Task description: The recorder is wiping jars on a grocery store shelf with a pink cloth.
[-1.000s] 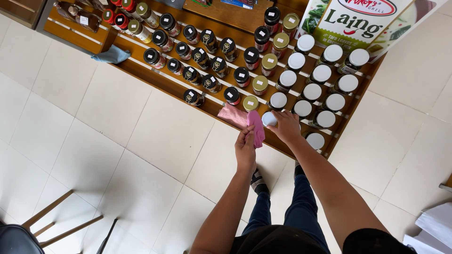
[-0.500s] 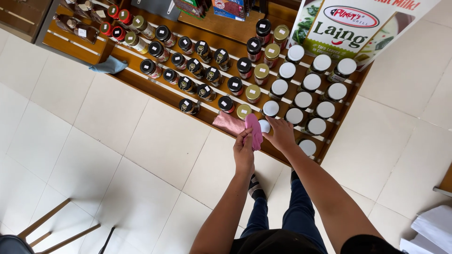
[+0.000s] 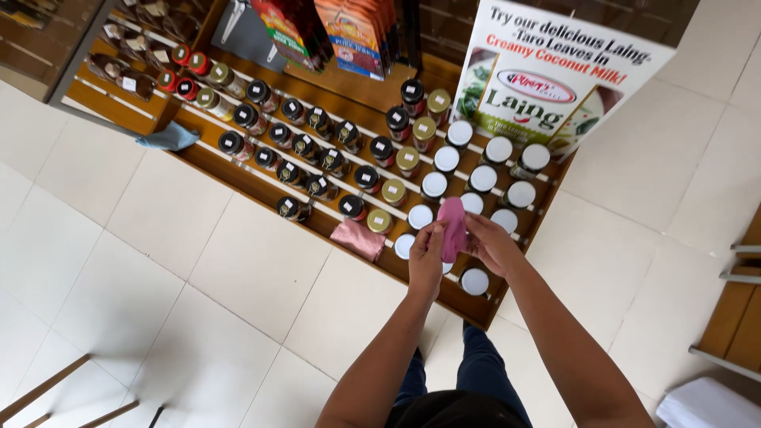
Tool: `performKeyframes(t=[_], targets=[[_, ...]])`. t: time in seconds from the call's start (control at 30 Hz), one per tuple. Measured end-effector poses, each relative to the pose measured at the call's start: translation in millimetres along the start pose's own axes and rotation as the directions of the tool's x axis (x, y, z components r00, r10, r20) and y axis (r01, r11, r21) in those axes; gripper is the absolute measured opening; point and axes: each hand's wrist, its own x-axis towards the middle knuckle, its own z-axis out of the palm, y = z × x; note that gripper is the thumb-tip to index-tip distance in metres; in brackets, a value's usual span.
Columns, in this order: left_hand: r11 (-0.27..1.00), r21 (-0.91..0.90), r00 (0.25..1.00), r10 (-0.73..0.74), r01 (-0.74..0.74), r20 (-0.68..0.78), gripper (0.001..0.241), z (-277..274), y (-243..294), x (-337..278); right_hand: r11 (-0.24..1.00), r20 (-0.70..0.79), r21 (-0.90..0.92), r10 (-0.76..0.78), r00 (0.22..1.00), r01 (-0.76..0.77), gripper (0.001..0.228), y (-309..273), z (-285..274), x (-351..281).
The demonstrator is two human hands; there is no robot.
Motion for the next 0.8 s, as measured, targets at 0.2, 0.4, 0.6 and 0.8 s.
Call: performKeyframes(t=[0.2,0.4,0.6,0.8], targets=[[0.991,0.085,0.994,-0.102,0.099,0.031,0.056,49.3,17.3,24.3,0.999,0.024,0.039,0.026,0.999,-0.027,0.052,-11.3,-56.4,19.5],[0.959,-0.082,0.951,-0.253,0.270,0.176,0.065,90.3,8.4,51.6,0.924,0.002,-0.382,-0.006,1.000,0.007,0.045,-57.2,-87.9,48.6],[0.898,-0.258,0.933,-0.356,0.357,0.052,0.057,107.2,-11.4,76.9,0.436,-0.102,-0.899,-0.292,0.951,0.038,0.043,-101.2,-117.7,113.2],[0.922,-0.317,0.973,-0.231,0.224,0.015,0.051,94.3,-28.1,96.7,-0.218,0.096,-0.976,-0.406,0.909,0.006,0.075,-111.4,-136.7,173.5]])
